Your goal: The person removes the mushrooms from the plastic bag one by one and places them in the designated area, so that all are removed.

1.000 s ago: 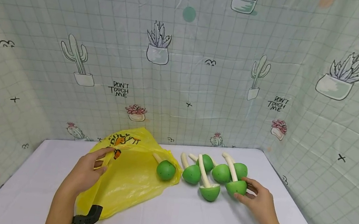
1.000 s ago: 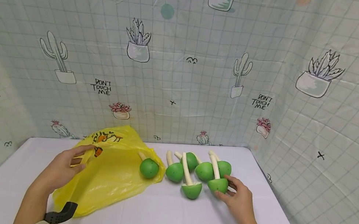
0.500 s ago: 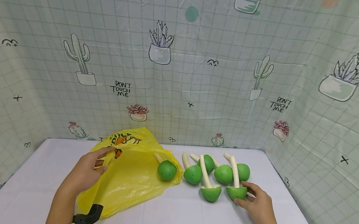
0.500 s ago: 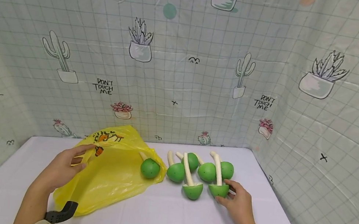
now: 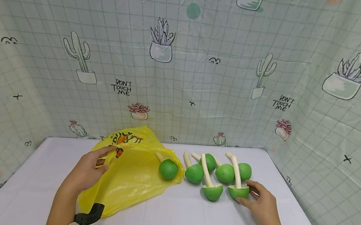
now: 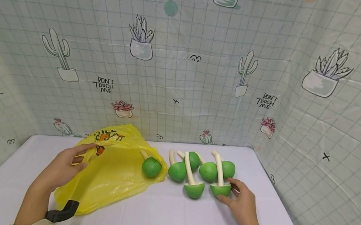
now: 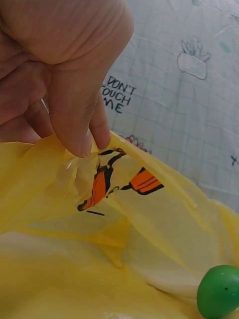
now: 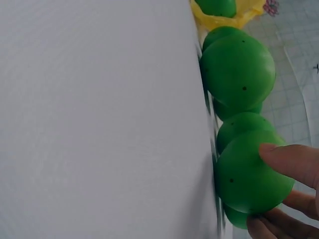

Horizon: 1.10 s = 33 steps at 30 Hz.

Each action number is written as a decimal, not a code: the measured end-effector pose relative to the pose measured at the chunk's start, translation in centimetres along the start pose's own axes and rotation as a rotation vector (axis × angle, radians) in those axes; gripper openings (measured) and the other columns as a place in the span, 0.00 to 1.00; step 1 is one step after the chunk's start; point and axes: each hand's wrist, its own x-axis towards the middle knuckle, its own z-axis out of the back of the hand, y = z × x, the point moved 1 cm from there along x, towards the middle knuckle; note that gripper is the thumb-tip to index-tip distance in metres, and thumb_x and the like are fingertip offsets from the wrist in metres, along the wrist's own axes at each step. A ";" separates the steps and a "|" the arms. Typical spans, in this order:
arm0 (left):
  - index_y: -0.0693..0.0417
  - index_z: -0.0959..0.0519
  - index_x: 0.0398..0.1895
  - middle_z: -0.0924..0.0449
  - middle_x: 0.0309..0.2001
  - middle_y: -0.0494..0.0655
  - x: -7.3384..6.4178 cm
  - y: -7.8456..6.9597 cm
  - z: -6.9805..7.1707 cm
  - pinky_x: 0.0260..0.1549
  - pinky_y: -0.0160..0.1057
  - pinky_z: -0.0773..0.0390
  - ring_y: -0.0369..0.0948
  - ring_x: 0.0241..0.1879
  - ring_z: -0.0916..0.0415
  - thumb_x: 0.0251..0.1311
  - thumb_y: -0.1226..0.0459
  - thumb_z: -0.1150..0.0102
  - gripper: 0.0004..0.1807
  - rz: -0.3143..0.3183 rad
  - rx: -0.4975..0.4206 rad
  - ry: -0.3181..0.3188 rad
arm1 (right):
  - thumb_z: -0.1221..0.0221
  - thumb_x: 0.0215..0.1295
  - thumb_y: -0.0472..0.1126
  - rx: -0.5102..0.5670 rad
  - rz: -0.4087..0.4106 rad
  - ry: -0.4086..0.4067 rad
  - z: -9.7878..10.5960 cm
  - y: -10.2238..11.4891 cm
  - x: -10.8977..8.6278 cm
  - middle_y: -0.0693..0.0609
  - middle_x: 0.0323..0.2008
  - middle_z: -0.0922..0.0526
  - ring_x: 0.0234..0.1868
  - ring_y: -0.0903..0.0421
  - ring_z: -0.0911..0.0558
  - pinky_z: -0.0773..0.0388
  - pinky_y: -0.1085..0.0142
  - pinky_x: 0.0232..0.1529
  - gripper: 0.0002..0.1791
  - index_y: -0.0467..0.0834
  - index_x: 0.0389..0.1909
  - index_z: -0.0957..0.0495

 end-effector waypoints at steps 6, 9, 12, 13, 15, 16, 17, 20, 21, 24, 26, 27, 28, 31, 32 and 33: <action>0.57 0.36 0.80 0.43 0.77 0.72 0.0 0.1 0.0 0.62 0.63 0.22 0.71 0.69 0.34 0.72 0.79 0.45 0.35 -0.008 -0.007 0.003 | 0.20 0.53 0.33 -0.001 0.008 -0.030 0.5 0.5 -0.2 0.27 0.62 0.21 0.61 0.31 0.19 0.17 0.59 0.57 0.38 0.26 0.64 0.25; 0.58 0.36 0.80 0.42 0.77 0.72 0.0 0.1 0.0 0.61 0.63 0.21 0.71 0.69 0.33 0.72 0.79 0.45 0.35 -0.008 -0.008 0.005 | 0.21 0.53 0.33 0.009 0.010 -0.037 0.7 0.9 -0.2 0.27 0.62 0.21 0.61 0.31 0.19 0.17 0.60 0.57 0.38 0.25 0.64 0.26; 0.58 0.36 0.80 0.42 0.77 0.72 0.0 0.1 0.1 0.60 0.61 0.20 0.71 0.69 0.33 0.71 0.79 0.45 0.35 -0.009 -0.008 0.008 | 0.21 0.54 0.33 0.022 0.013 -0.050 0.9 1.4 -0.1 0.27 0.62 0.21 0.62 0.31 0.19 0.17 0.63 0.56 0.38 0.26 0.64 0.26; 0.58 0.36 0.80 0.42 0.77 0.72 0.0 0.1 0.1 0.60 0.61 0.20 0.71 0.69 0.33 0.71 0.80 0.45 0.36 -0.008 -0.011 0.011 | 0.21 0.54 0.32 0.029 0.016 -0.055 1.0 1.6 0.0 0.28 0.62 0.21 0.62 0.31 0.19 0.17 0.65 0.56 0.38 0.26 0.64 0.26; 0.58 0.37 0.80 0.43 0.77 0.72 0.1 0.0 0.2 0.59 0.60 0.20 0.70 0.69 0.33 0.70 0.80 0.45 0.36 -0.008 -0.011 0.013 | 0.22 0.55 0.32 0.040 0.025 -0.063 1.1 2.0 0.1 0.29 0.62 0.21 0.62 0.32 0.19 0.18 0.69 0.56 0.38 0.26 0.65 0.26; 0.58 0.37 0.80 0.43 0.77 0.72 0.1 0.0 0.2 0.59 0.60 0.19 0.70 0.69 0.33 0.71 0.80 0.45 0.36 -0.008 -0.011 0.013 | 0.22 0.55 0.33 0.047 0.031 -0.068 1.1 2.2 0.2 0.29 0.63 0.21 0.62 0.33 0.19 0.19 0.71 0.56 0.37 0.27 0.65 0.26; 0.58 0.37 0.80 0.43 0.77 0.72 0.1 0.0 0.2 0.59 0.60 0.19 0.70 0.69 0.33 0.71 0.80 0.45 0.36 -0.007 -0.015 0.014 | 0.22 0.56 0.33 0.053 0.036 -0.072 1.1 2.4 0.3 0.29 0.63 0.21 0.63 0.33 0.19 0.19 0.73 0.56 0.37 0.27 0.65 0.26; 0.58 0.37 0.80 0.43 0.77 0.72 0.0 0.0 0.2 0.59 0.59 0.18 0.70 0.69 0.32 0.71 0.80 0.45 0.36 -0.013 -0.025 0.013 | 0.23 0.58 0.34 0.075 0.050 -0.077 0.9 3.3 0.6 0.30 0.64 0.21 0.64 0.34 0.20 0.22 0.77 0.57 0.36 0.28 0.66 0.26; 0.59 0.37 0.80 0.42 0.77 0.73 0.0 0.0 0.2 0.59 0.59 0.18 0.70 0.69 0.32 0.71 0.80 0.45 0.35 -0.013 -0.030 0.012 | 0.23 0.58 0.34 0.079 0.055 -0.080 0.8 3.6 0.8 0.31 0.63 0.21 0.64 0.34 0.20 0.23 0.79 0.57 0.36 0.28 0.66 0.26; 0.58 0.36 0.80 0.42 0.76 0.72 0.0 0.0 0.2 0.59 0.59 0.18 0.70 0.69 0.32 0.71 0.79 0.45 0.35 -0.014 -0.030 0.010 | 0.24 0.60 0.34 0.102 0.071 -0.070 0.1 4.9 1.2 0.33 0.64 0.21 0.65 0.36 0.20 0.24 0.79 0.59 0.35 0.29 0.66 0.26; 0.58 0.36 0.80 0.41 0.77 0.72 0.0 0.0 0.2 0.60 0.60 0.19 0.70 0.69 0.32 0.72 0.79 0.45 0.35 -0.012 -0.020 0.006 | 0.24 0.60 0.33 0.127 0.091 -0.055 -0.6 5.9 1.5 0.33 0.64 0.21 0.65 0.37 0.21 0.24 0.75 0.61 0.35 0.29 0.66 0.26; 0.57 0.36 0.80 0.41 0.77 0.72 0.0 0.0 0.2 0.60 0.61 0.20 0.70 0.69 0.32 0.72 0.79 0.44 0.34 -0.011 -0.015 0.005 | 0.24 0.60 0.33 0.144 0.098 -0.044 -0.9 6.4 1.6 0.34 0.64 0.21 0.66 0.37 0.21 0.23 0.73 0.62 0.34 0.30 0.66 0.25; 0.57 0.36 0.80 0.41 0.77 0.71 0.0 0.0 0.2 0.61 0.61 0.20 0.70 0.69 0.33 0.72 0.78 0.44 0.34 -0.011 -0.010 0.004 | 0.24 0.60 0.33 0.163 0.103 -0.033 -1.2 7.0 1.8 0.35 0.64 0.21 0.66 0.38 0.21 0.22 0.70 0.63 0.34 0.31 0.66 0.25; 0.57 0.35 0.80 0.42 0.77 0.71 0.0 0.0 0.2 0.61 0.63 0.22 0.70 0.69 0.33 0.72 0.78 0.44 0.34 -0.014 0.001 -0.002 | 0.24 0.60 0.33 0.217 0.117 0.002 -2.4 8.6 2.2 0.36 0.65 0.21 0.67 0.39 0.21 0.22 0.61 0.65 0.34 0.32 0.66 0.24; 0.57 0.35 0.80 0.42 0.77 0.70 0.0 0.0 0.2 0.61 0.64 0.22 0.71 0.69 0.33 0.72 0.78 0.44 0.34 -0.014 0.002 -0.004 | 0.24 0.60 0.33 0.234 0.119 0.015 -2.8 9.1 2.3 0.36 0.65 0.21 0.67 0.39 0.21 0.22 0.59 0.65 0.33 0.32 0.66 0.24; 0.56 0.35 0.80 0.42 0.77 0.70 0.0 -0.1 0.2 0.61 0.64 0.22 0.71 0.69 0.33 0.72 0.78 0.44 0.34 -0.018 0.004 -0.006 | 0.25 0.60 0.32 0.249 0.122 0.025 -3.2 9.6 2.4 0.37 0.65 0.21 0.67 0.39 0.21 0.22 0.58 0.65 0.33 0.33 0.66 0.24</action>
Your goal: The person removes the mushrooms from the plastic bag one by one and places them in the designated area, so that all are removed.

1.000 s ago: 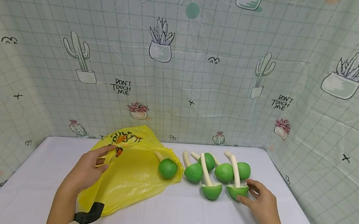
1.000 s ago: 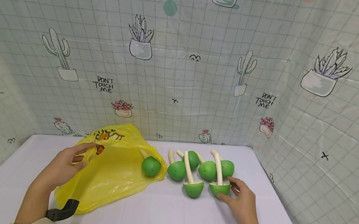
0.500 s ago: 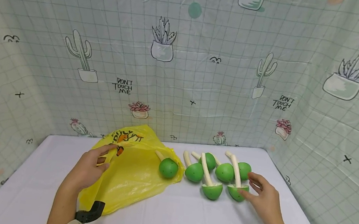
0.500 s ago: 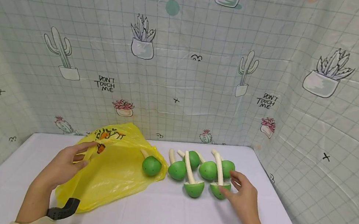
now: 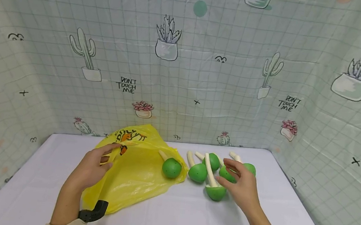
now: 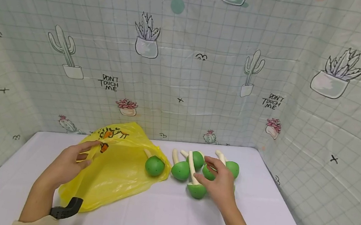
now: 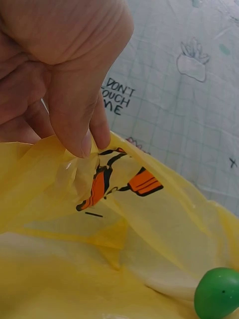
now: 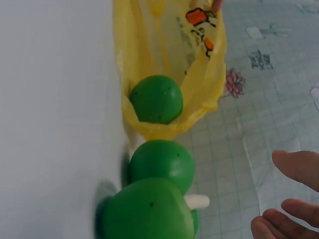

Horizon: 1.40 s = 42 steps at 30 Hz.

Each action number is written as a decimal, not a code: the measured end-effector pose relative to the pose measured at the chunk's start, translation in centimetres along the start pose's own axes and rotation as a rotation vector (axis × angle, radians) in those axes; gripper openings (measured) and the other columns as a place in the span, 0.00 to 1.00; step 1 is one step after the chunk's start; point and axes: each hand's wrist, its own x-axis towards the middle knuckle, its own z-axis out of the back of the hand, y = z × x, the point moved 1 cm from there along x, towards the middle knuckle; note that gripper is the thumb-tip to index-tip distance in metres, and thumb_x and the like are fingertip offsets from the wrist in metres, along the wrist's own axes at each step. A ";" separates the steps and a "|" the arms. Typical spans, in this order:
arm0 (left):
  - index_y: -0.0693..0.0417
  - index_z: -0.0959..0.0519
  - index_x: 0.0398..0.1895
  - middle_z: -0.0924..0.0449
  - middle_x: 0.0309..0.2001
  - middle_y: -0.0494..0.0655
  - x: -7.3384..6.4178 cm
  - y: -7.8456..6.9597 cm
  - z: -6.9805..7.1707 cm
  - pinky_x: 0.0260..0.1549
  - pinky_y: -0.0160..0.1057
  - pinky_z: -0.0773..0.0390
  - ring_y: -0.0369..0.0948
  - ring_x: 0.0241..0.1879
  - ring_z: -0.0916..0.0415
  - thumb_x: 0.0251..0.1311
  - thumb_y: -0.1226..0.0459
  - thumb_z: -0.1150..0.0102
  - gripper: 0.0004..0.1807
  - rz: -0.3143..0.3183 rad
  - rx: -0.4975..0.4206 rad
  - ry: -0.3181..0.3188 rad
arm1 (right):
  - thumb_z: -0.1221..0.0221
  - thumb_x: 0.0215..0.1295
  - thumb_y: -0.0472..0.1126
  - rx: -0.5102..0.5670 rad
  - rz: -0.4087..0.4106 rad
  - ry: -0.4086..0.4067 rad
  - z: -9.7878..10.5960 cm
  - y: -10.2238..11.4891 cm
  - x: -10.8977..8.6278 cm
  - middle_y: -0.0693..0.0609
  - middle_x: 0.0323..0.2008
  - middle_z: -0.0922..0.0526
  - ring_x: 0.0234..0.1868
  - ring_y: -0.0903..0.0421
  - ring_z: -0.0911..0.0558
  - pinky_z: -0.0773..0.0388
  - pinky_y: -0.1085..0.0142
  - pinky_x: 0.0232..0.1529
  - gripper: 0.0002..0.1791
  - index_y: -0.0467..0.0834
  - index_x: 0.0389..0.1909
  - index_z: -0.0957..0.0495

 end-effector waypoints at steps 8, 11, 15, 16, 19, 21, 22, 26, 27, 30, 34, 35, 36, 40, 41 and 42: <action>0.57 0.34 0.79 0.41 0.77 0.70 0.1 0.0 0.1 0.59 0.61 0.19 0.71 0.68 0.32 0.71 0.79 0.44 0.35 -0.033 -0.011 -0.004 | 0.25 0.57 0.28 0.069 0.081 0.040 -4.2 2.0 1.3 0.37 0.63 0.20 0.65 0.38 0.21 0.21 0.54 0.65 0.32 0.31 0.64 0.23; 0.56 0.34 0.79 0.40 0.77 0.69 0.1 -0.1 0.2 0.60 0.62 0.20 0.70 0.68 0.32 0.71 0.79 0.44 0.35 -0.029 -0.006 -0.011 | 0.24 0.56 0.27 0.090 0.096 0.054 -5.9 2.5 1.6 0.36 0.62 0.19 0.65 0.38 0.20 0.20 0.54 0.64 0.32 0.32 0.63 0.22; 0.55 0.34 0.79 0.40 0.77 0.69 0.0 -0.1 0.3 0.61 0.63 0.21 0.70 0.69 0.33 0.71 0.79 0.44 0.34 -0.010 -0.004 -0.016 | 0.23 0.54 0.27 0.093 0.100 0.072 -8.1 3.0 1.7 0.37 0.62 0.18 0.63 0.39 0.18 0.18 0.52 0.62 0.33 0.33 0.62 0.21; 0.56 0.34 0.79 0.40 0.77 0.69 0.0 -0.1 0.3 0.61 0.64 0.21 0.70 0.69 0.33 0.71 0.79 0.44 0.34 -0.008 -0.004 -0.016 | 0.23 0.54 0.27 0.091 0.104 0.075 -8.6 3.1 1.8 0.38 0.61 0.18 0.63 0.39 0.18 0.18 0.52 0.61 0.33 0.33 0.62 0.20; 0.56 0.34 0.79 0.40 0.77 0.70 0.0 -0.1 0.3 0.61 0.64 0.22 0.70 0.69 0.33 0.71 0.79 0.44 0.34 -0.002 -0.005 -0.016 | 0.22 0.54 0.29 0.083 0.106 0.086 -10.2 3.3 1.9 0.40 0.60 0.17 0.61 0.40 0.17 0.17 0.51 0.60 0.32 0.33 0.61 0.20; 0.55 0.34 0.79 0.41 0.77 0.69 0.0 -0.1 0.3 0.61 0.64 0.22 0.70 0.69 0.33 0.71 0.79 0.44 0.34 0.000 -0.008 -0.016 | 0.22 0.54 0.30 0.076 0.112 0.092 -11.1 3.3 2.0 0.40 0.59 0.16 0.61 0.40 0.17 0.17 0.51 0.61 0.31 0.33 0.61 0.20; 0.55 0.34 0.79 0.41 0.77 0.69 -0.1 0.0 0.3 0.61 0.64 0.22 0.70 0.69 0.33 0.71 0.79 0.44 0.34 0.001 -0.011 -0.016 | 0.22 0.54 0.30 0.072 0.115 0.095 -11.5 3.3 2.0 0.40 0.59 0.16 0.61 0.40 0.17 0.17 0.51 0.61 0.31 0.32 0.60 0.20; 0.54 0.33 0.79 0.41 0.77 0.68 -0.1 0.0 0.2 0.61 0.63 0.22 0.70 0.69 0.33 0.71 0.79 0.45 0.34 0.008 -0.028 -0.011 | 0.22 0.54 0.32 0.060 0.125 0.088 -12.8 3.1 2.0 0.38 0.57 0.15 0.59 0.39 0.17 0.18 0.48 0.61 0.30 0.31 0.59 0.19; 0.54 0.33 0.79 0.41 0.77 0.68 -0.1 0.0 0.2 0.62 0.63 0.22 0.69 0.69 0.33 0.71 0.79 0.45 0.34 0.012 -0.031 -0.012 | 0.22 0.54 0.31 0.059 0.130 0.085 -13.0 3.1 2.0 0.38 0.57 0.15 0.59 0.38 0.17 0.18 0.47 0.61 0.30 0.31 0.58 0.19; 0.54 0.33 0.79 0.40 0.77 0.68 -0.1 -0.1 0.1 0.62 0.64 0.23 0.69 0.70 0.33 0.71 0.79 0.45 0.34 0.014 -0.034 -0.016 | 0.21 0.53 0.32 0.039 0.144 0.075 -13.6 3.0 2.0 0.38 0.55 0.15 0.58 0.38 0.16 0.18 0.47 0.61 0.29 0.32 0.57 0.18; 0.54 0.32 0.79 0.39 0.77 0.68 -0.1 -0.1 0.0 0.63 0.64 0.23 0.69 0.69 0.32 0.71 0.79 0.45 0.34 0.014 -0.033 -0.023 | 0.21 0.53 0.32 0.020 0.157 0.054 -14.2 2.7 2.1 0.39 0.54 0.14 0.57 0.39 0.15 0.18 0.47 0.62 0.29 0.32 0.56 0.18; 0.54 0.32 0.78 0.38 0.76 0.68 0.0 -0.1 0.0 0.62 0.63 0.23 0.69 0.69 0.32 0.71 0.79 0.45 0.34 0.012 -0.033 -0.025 | 0.21 0.53 0.32 0.018 0.157 0.046 -14.3 2.6 2.1 0.39 0.54 0.14 0.57 0.39 0.15 0.18 0.48 0.61 0.29 0.32 0.56 0.18; 0.55 0.32 0.78 0.38 0.76 0.68 -0.1 0.0 0.0 0.62 0.63 0.22 0.69 0.69 0.31 0.71 0.80 0.45 0.34 0.013 -0.035 -0.028 | 0.21 0.53 0.32 0.018 0.161 0.037 -14.5 2.5 2.1 0.39 0.54 0.14 0.57 0.39 0.15 0.18 0.47 0.61 0.28 0.32 0.56 0.18; 0.55 0.32 0.78 0.36 0.75 0.69 -0.1 0.2 0.0 0.62 0.62 0.21 0.68 0.68 0.30 0.71 0.79 0.45 0.33 0.015 -0.038 -0.036 | 0.21 0.53 0.30 0.014 0.176 0.012 -15.0 2.5 2.2 0.39 0.54 0.14 0.56 0.39 0.15 0.17 0.48 0.60 0.28 0.32 0.55 0.18; 0.55 0.32 0.78 0.36 0.75 0.69 -0.1 0.3 0.0 0.62 0.62 0.21 0.68 0.68 0.30 0.71 0.79 0.45 0.33 0.014 -0.037 -0.038 | 0.21 0.52 0.30 0.013 0.186 0.007 -15.2 2.5 2.2 0.39 0.54 0.14 0.56 0.39 0.15 0.16 0.49 0.59 0.28 0.32 0.55 0.18; 0.55 0.32 0.78 0.36 0.75 0.69 -0.1 0.3 0.0 0.62 0.62 0.21 0.68 0.68 0.30 0.71 0.79 0.45 0.33 0.014 -0.036 -0.040 | 0.21 0.52 0.29 0.016 0.197 0.004 -15.4 2.5 2.2 0.39 0.53 0.15 0.56 0.39 0.15 0.15 0.49 0.57 0.28 0.32 0.54 0.18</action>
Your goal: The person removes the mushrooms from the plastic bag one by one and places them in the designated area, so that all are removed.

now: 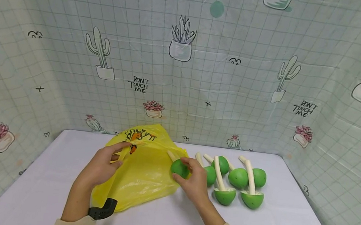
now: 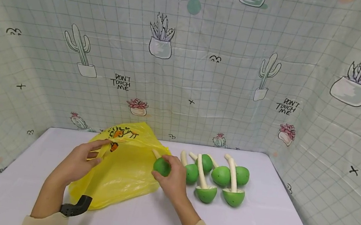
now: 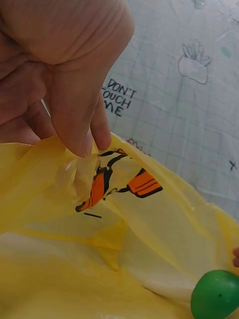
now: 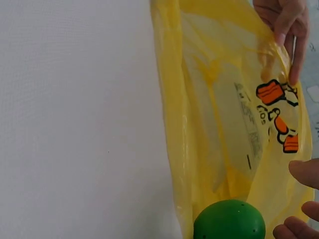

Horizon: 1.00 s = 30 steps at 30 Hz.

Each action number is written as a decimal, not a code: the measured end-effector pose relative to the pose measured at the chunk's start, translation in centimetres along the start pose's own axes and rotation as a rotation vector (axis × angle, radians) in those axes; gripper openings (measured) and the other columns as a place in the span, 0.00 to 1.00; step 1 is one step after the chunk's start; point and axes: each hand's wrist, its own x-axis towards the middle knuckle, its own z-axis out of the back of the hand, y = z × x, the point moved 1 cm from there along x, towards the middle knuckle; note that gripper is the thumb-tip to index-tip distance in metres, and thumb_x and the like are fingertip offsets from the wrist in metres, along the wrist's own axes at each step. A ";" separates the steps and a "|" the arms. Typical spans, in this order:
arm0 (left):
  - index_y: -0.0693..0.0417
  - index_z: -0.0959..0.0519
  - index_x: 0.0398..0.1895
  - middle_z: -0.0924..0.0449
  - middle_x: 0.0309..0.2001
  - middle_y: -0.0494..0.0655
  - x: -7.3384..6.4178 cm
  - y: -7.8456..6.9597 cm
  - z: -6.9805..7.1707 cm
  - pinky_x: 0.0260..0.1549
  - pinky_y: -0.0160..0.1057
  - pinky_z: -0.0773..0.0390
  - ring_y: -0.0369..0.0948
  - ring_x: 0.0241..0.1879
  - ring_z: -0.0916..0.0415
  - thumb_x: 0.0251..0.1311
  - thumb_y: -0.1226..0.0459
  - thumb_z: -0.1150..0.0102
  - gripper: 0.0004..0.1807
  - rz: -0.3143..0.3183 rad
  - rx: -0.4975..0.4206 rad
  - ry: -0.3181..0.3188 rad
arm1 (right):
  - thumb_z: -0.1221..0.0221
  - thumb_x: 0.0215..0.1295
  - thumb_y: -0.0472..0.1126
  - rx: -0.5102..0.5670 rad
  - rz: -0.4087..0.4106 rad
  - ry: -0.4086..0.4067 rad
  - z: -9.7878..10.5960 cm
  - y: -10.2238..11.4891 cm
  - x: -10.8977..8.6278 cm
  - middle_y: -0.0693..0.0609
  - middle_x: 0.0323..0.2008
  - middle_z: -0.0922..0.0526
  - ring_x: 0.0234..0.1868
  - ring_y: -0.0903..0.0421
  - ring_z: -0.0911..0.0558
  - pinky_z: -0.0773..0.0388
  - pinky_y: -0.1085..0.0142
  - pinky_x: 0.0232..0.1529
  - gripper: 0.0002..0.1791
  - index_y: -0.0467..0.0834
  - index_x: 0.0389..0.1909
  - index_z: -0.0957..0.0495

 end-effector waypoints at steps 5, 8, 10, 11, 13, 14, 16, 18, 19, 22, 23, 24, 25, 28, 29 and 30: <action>0.54 0.32 0.78 0.36 0.75 0.69 -0.1 0.0 0.0 0.62 0.63 0.22 0.68 0.68 0.30 0.71 0.79 0.45 0.33 0.001 0.000 -0.002 | 0.22 0.51 0.27 0.075 0.009 -0.007 -0.6 0.0 -0.1 0.37 0.54 0.17 0.56 0.38 0.17 0.12 0.54 0.52 0.26 0.30 0.52 0.18; 0.54 0.32 0.78 0.37 0.75 0.69 -0.1 0.0 0.0 0.62 0.63 0.22 0.68 0.68 0.30 0.71 0.79 0.45 0.33 0.004 -0.001 -0.002 | 0.22 0.53 0.27 0.118 -0.017 -0.009 -1.0 -0.1 -0.2 0.35 0.56 0.19 0.55 0.37 0.15 0.12 0.57 0.50 0.24 0.29 0.52 0.18; 0.55 0.32 0.78 0.37 0.75 0.69 0.0 0.0 -0.1 0.63 0.63 0.23 0.68 0.68 0.30 0.71 0.79 0.45 0.33 0.002 0.001 -0.003 | 0.23 0.54 0.27 0.131 -0.032 -0.003 -1.1 -0.1 -0.3 0.33 0.57 0.20 0.53 0.36 0.14 0.11 0.58 0.48 0.24 0.28 0.52 0.18; 0.55 0.32 0.78 0.37 0.75 0.69 0.0 0.0 -0.1 0.63 0.63 0.23 0.68 0.68 0.30 0.72 0.79 0.45 0.33 0.001 0.002 -0.004 | 0.23 0.55 0.27 0.139 -0.040 0.002 -1.2 -0.1 -0.4 0.32 0.57 0.20 0.51 0.36 0.14 0.11 0.58 0.48 0.24 0.27 0.53 0.19; 0.55 0.32 0.78 0.36 0.75 0.69 0.1 0.0 -0.1 0.63 0.63 0.23 0.68 0.68 0.30 0.72 0.79 0.45 0.33 0.000 0.005 -0.006 | 0.24 0.55 0.27 0.147 -0.053 0.016 -1.3 0.0 -0.5 0.31 0.57 0.20 0.49 0.35 0.13 0.11 0.57 0.46 0.25 0.26 0.54 0.19; 0.55 0.32 0.78 0.36 0.75 0.69 0.1 0.0 -0.1 0.63 0.63 0.23 0.68 0.68 0.30 0.72 0.79 0.45 0.33 -0.001 0.005 -0.006 | 0.24 0.56 0.27 0.146 -0.058 0.023 -1.4 0.0 -0.5 0.31 0.57 0.19 0.48 0.36 0.13 0.10 0.56 0.46 0.25 0.26 0.54 0.19; 0.56 0.32 0.78 0.36 0.75 0.69 0.1 0.0 -0.1 0.63 0.62 0.22 0.68 0.68 0.30 0.72 0.79 0.45 0.32 -0.001 0.005 -0.006 | 0.24 0.56 0.28 0.145 -0.067 0.034 -1.4 0.1 -0.7 0.32 0.57 0.19 0.47 0.36 0.12 0.10 0.55 0.46 0.25 0.26 0.54 0.20; 0.56 0.32 0.78 0.36 0.75 0.69 0.2 0.0 -0.1 0.63 0.62 0.22 0.68 0.68 0.30 0.72 0.79 0.45 0.32 0.001 0.007 -0.006 | 0.24 0.56 0.29 0.137 -0.069 0.040 -1.5 0.0 -0.7 0.33 0.56 0.18 0.46 0.37 0.12 0.10 0.54 0.45 0.25 0.27 0.55 0.19; 0.56 0.32 0.78 0.36 0.75 0.69 0.2 0.0 -0.1 0.63 0.62 0.23 0.68 0.68 0.30 0.72 0.79 0.45 0.32 0.000 0.007 -0.008 | 0.24 0.56 0.29 0.132 -0.063 0.041 -1.6 0.0 -0.7 0.33 0.56 0.17 0.45 0.37 0.12 0.10 0.54 0.45 0.25 0.27 0.54 0.19; 0.55 0.32 0.78 0.35 0.75 0.69 0.2 0.0 -0.1 0.63 0.62 0.23 0.68 0.68 0.29 0.72 0.78 0.45 0.32 0.000 0.008 -0.010 | 0.24 0.56 0.29 0.106 -0.035 0.035 -1.8 -0.1 -0.8 0.34 0.53 0.16 0.43 0.39 0.12 0.10 0.54 0.44 0.25 0.27 0.54 0.19; 0.55 0.32 0.78 0.35 0.75 0.69 0.2 0.0 -0.1 0.62 0.62 0.22 0.68 0.68 0.29 0.72 0.78 0.45 0.32 0.001 0.009 -0.010 | 0.24 0.56 0.29 0.090 -0.025 0.030 -1.8 -0.2 -0.8 0.34 0.52 0.15 0.42 0.40 0.12 0.10 0.55 0.43 0.24 0.28 0.53 0.19; 0.55 0.32 0.78 0.35 0.75 0.69 0.2 0.0 -0.1 0.62 0.62 0.22 0.68 0.68 0.29 0.72 0.78 0.45 0.32 0.001 0.010 -0.009 | 0.24 0.56 0.28 0.071 -0.011 0.024 -1.9 -0.2 -0.8 0.34 0.51 0.15 0.41 0.41 0.11 0.10 0.57 0.43 0.24 0.28 0.53 0.18; 0.55 0.32 0.78 0.35 0.75 0.69 0.2 0.0 -0.1 0.62 0.62 0.22 0.68 0.68 0.29 0.72 0.78 0.45 0.32 0.001 0.010 -0.008 | 0.24 0.55 0.27 0.057 0.002 0.016 -1.9 -0.3 -0.8 0.35 0.50 0.14 0.40 0.42 0.11 0.10 0.57 0.42 0.23 0.28 0.52 0.18; 0.55 0.32 0.78 0.36 0.75 0.69 0.2 0.1 -0.1 0.62 0.61 0.22 0.68 0.68 0.29 0.72 0.78 0.45 0.32 0.003 0.007 -0.004 | 0.24 0.53 0.24 0.010 0.040 -0.013 -2.1 -0.6 -0.8 0.38 0.48 0.13 0.37 0.45 0.12 0.10 0.62 0.41 0.22 0.29 0.50 0.17; 0.55 0.32 0.78 0.36 0.74 0.69 0.2 0.1 0.0 0.62 0.61 0.21 0.68 0.68 0.29 0.72 0.78 0.44 0.33 0.003 0.008 -0.004 | 0.24 0.52 0.23 0.002 0.050 -0.021 -2.1 -0.7 -0.8 0.38 0.48 0.13 0.37 0.45 0.12 0.10 0.63 0.40 0.22 0.29 0.50 0.17; 0.55 0.32 0.78 0.36 0.74 0.69 0.2 0.1 0.0 0.61 0.61 0.21 0.68 0.68 0.29 0.72 0.78 0.44 0.33 0.001 0.008 -0.004 | 0.25 0.52 0.21 -0.005 0.059 -0.029 -2.2 -0.8 -0.8 0.39 0.48 0.14 0.38 0.46 0.12 0.11 0.64 0.39 0.22 0.29 0.49 0.17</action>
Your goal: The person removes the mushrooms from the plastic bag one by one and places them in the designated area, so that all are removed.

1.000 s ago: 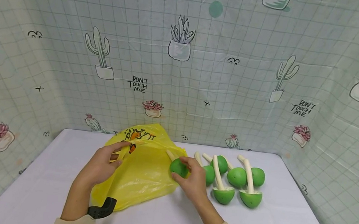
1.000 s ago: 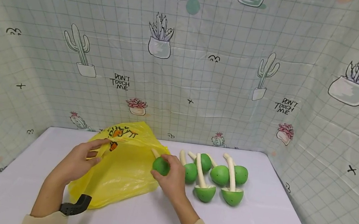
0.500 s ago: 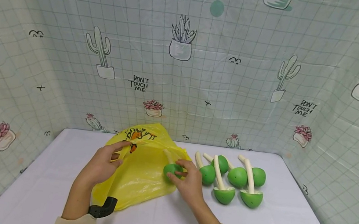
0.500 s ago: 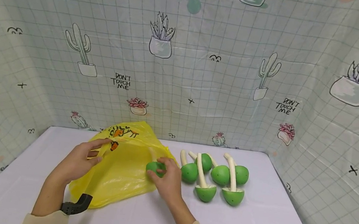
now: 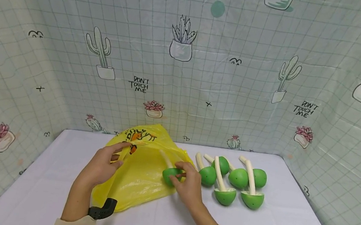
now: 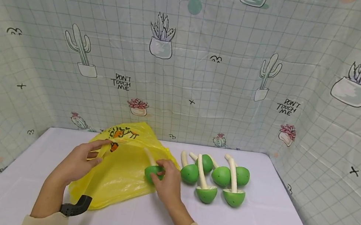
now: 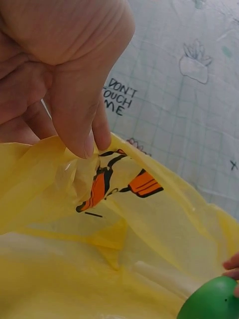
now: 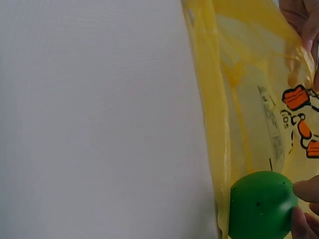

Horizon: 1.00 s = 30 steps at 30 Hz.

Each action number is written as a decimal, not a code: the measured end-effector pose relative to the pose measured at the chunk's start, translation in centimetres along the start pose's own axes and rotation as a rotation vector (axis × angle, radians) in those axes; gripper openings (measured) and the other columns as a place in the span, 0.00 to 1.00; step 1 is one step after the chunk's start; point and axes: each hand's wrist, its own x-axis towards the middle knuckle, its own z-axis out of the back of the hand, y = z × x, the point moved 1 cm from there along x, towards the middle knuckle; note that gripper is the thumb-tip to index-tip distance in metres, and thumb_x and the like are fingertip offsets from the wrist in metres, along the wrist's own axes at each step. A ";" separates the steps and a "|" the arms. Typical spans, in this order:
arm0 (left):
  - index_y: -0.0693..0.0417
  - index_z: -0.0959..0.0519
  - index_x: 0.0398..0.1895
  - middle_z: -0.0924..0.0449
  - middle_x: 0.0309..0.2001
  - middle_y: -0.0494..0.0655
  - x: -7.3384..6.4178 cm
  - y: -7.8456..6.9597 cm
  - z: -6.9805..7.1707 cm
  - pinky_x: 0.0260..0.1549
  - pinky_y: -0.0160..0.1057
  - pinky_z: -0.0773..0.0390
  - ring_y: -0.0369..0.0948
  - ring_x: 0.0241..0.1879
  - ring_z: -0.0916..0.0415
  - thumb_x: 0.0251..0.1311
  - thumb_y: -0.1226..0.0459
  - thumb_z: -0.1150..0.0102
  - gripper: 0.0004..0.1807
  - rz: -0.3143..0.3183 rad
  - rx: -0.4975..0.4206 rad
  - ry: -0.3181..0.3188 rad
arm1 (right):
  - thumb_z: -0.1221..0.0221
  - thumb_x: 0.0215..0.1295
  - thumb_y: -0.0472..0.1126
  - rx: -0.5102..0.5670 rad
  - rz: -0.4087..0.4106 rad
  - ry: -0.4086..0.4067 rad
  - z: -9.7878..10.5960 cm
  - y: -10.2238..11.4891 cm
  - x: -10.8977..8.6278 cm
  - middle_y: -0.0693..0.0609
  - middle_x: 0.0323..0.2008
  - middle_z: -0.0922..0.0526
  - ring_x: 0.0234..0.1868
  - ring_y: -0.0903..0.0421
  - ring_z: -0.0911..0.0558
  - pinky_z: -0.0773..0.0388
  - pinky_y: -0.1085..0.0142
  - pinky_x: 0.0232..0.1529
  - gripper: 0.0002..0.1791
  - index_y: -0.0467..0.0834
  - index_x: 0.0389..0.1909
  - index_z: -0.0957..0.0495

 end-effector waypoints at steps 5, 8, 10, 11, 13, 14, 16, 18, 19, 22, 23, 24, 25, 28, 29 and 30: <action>0.55 0.32 0.78 0.36 0.74 0.69 0.0 0.0 0.0 0.62 0.61 0.21 0.68 0.68 0.30 0.71 0.78 0.44 0.33 -0.013 0.000 0.007 | 0.26 0.49 0.19 -0.030 0.003 -0.026 0.0 -0.5 -0.1 0.38 0.52 0.16 0.44 0.44 0.13 0.12 0.68 0.36 0.23 0.30 0.48 0.16; 0.55 0.32 0.78 0.37 0.75 0.69 0.0 -0.1 0.1 0.62 0.62 0.22 0.68 0.68 0.30 0.71 0.78 0.44 0.33 -0.015 0.001 0.012 | 0.25 0.48 0.19 -0.043 -0.002 -0.028 0.0 -0.7 -0.1 0.37 0.53 0.16 0.45 0.42 0.13 0.12 0.68 0.35 0.23 0.29 0.48 0.16; 0.54 0.32 0.78 0.37 0.76 0.69 -0.1 0.0 0.1 0.62 0.63 0.22 0.69 0.69 0.31 0.71 0.78 0.44 0.33 -0.015 0.003 0.014 | 0.24 0.48 0.20 -0.050 -0.005 -0.025 0.0 -0.7 -0.1 0.37 0.54 0.16 0.45 0.42 0.13 0.12 0.68 0.35 0.23 0.29 0.47 0.16; 0.54 0.32 0.78 0.38 0.76 0.68 -0.1 0.0 0.1 0.62 0.63 0.22 0.69 0.69 0.31 0.71 0.78 0.44 0.33 -0.015 0.003 0.015 | 0.24 0.48 0.21 -0.055 -0.003 -0.023 0.0 -0.8 -0.1 0.37 0.54 0.16 0.45 0.42 0.13 0.12 0.68 0.35 0.22 0.29 0.47 0.16; 0.54 0.32 0.78 0.38 0.76 0.68 -0.1 0.0 0.1 0.62 0.63 0.23 0.69 0.69 0.32 0.71 0.78 0.44 0.34 -0.016 0.006 0.017 | 0.23 0.48 0.22 -0.073 -0.003 -0.016 0.0 -0.8 -0.1 0.38 0.55 0.16 0.45 0.43 0.13 0.12 0.66 0.36 0.22 0.29 0.46 0.15; 0.54 0.32 0.78 0.38 0.76 0.68 -0.1 0.0 0.1 0.62 0.64 0.23 0.69 0.69 0.32 0.71 0.78 0.44 0.34 -0.016 0.006 0.018 | 0.23 0.48 0.22 -0.084 -0.005 -0.013 0.0 -0.7 -0.1 0.38 0.55 0.16 0.45 0.43 0.13 0.12 0.65 0.36 0.21 0.29 0.46 0.15; 0.55 0.32 0.78 0.39 0.76 0.68 -0.1 0.0 0.1 0.62 0.64 0.23 0.69 0.69 0.32 0.71 0.79 0.44 0.34 -0.017 0.004 0.017 | 0.22 0.48 0.24 -0.121 -0.006 -0.001 0.0 -0.7 -0.2 0.39 0.56 0.15 0.49 0.42 0.13 0.11 0.62 0.39 0.21 0.31 0.46 0.14; 0.55 0.32 0.78 0.38 0.76 0.69 -0.1 0.0 0.1 0.62 0.63 0.23 0.69 0.69 0.32 0.71 0.79 0.44 0.34 -0.015 0.003 0.017 | 0.21 0.48 0.27 -0.156 -0.010 0.010 0.0 -0.7 -0.2 0.40 0.56 0.15 0.53 0.42 0.15 0.11 0.59 0.42 0.22 0.33 0.47 0.13; 0.55 0.32 0.78 0.38 0.76 0.69 -0.1 0.0 0.2 0.62 0.63 0.23 0.69 0.69 0.32 0.71 0.79 0.44 0.34 -0.016 0.001 0.016 | 0.21 0.48 0.27 -0.170 -0.014 0.018 0.1 -0.6 -0.2 0.41 0.55 0.14 0.55 0.41 0.15 0.12 0.56 0.45 0.23 0.34 0.48 0.13; 0.55 0.32 0.78 0.38 0.76 0.69 -0.1 0.1 0.3 0.62 0.63 0.22 0.70 0.69 0.31 0.70 0.79 0.44 0.34 -0.020 -0.002 0.013 | 0.20 0.48 0.29 -0.188 -0.032 0.045 0.0 -0.6 -0.3 0.42 0.54 0.14 0.57 0.41 0.16 0.14 0.49 0.53 0.26 0.37 0.50 0.14; 0.55 0.32 0.78 0.38 0.76 0.69 -0.1 0.1 0.3 0.62 0.63 0.22 0.70 0.68 0.31 0.70 0.79 0.44 0.34 -0.022 -0.002 0.013 | 0.20 0.48 0.29 -0.180 -0.040 0.053 0.0 -0.6 -0.3 0.42 0.54 0.14 0.57 0.41 0.16 0.14 0.48 0.54 0.26 0.37 0.51 0.14; 0.55 0.32 0.78 0.38 0.76 0.69 -0.2 0.1 0.3 0.62 0.63 0.22 0.70 0.68 0.31 0.70 0.79 0.44 0.34 -0.025 -0.003 0.013 | 0.20 0.48 0.29 -0.169 -0.050 0.062 -0.1 -0.6 -0.2 0.42 0.54 0.14 0.57 0.40 0.16 0.15 0.47 0.55 0.27 0.37 0.52 0.14; 0.55 0.32 0.78 0.38 0.76 0.69 -0.2 0.1 0.3 0.62 0.63 0.22 0.70 0.68 0.31 0.70 0.79 0.44 0.34 -0.028 -0.004 0.012 | 0.20 0.48 0.28 -0.159 -0.056 0.071 -0.1 -0.7 -0.2 0.42 0.54 0.14 0.57 0.40 0.16 0.15 0.47 0.56 0.28 0.37 0.53 0.15; 0.55 0.31 0.78 0.37 0.76 0.69 -0.2 0.1 0.4 0.62 0.63 0.22 0.70 0.68 0.31 0.70 0.79 0.44 0.34 -0.030 -0.003 0.012 | 0.21 0.48 0.26 -0.123 -0.077 0.089 -0.1 -0.7 -0.2 0.39 0.56 0.15 0.58 0.39 0.17 0.12 0.50 0.52 0.29 0.36 0.54 0.16; 0.55 0.31 0.78 0.37 0.76 0.69 -0.2 0.1 0.4 0.62 0.63 0.22 0.70 0.68 0.31 0.70 0.79 0.44 0.34 -0.030 -0.003 0.013 | 0.21 0.49 0.26 -0.112 -0.086 0.091 -0.1 -0.8 -0.1 0.39 0.57 0.16 0.59 0.38 0.17 0.12 0.51 0.52 0.29 0.35 0.55 0.16; 0.55 0.31 0.78 0.37 0.76 0.69 -0.2 0.1 0.4 0.62 0.63 0.22 0.70 0.68 0.31 0.70 0.79 0.44 0.34 -0.030 -0.004 0.013 | 0.21 0.49 0.26 -0.103 -0.095 0.094 -0.1 -0.8 -0.1 0.38 0.57 0.16 0.60 0.38 0.18 0.12 0.52 0.51 0.29 0.35 0.55 0.16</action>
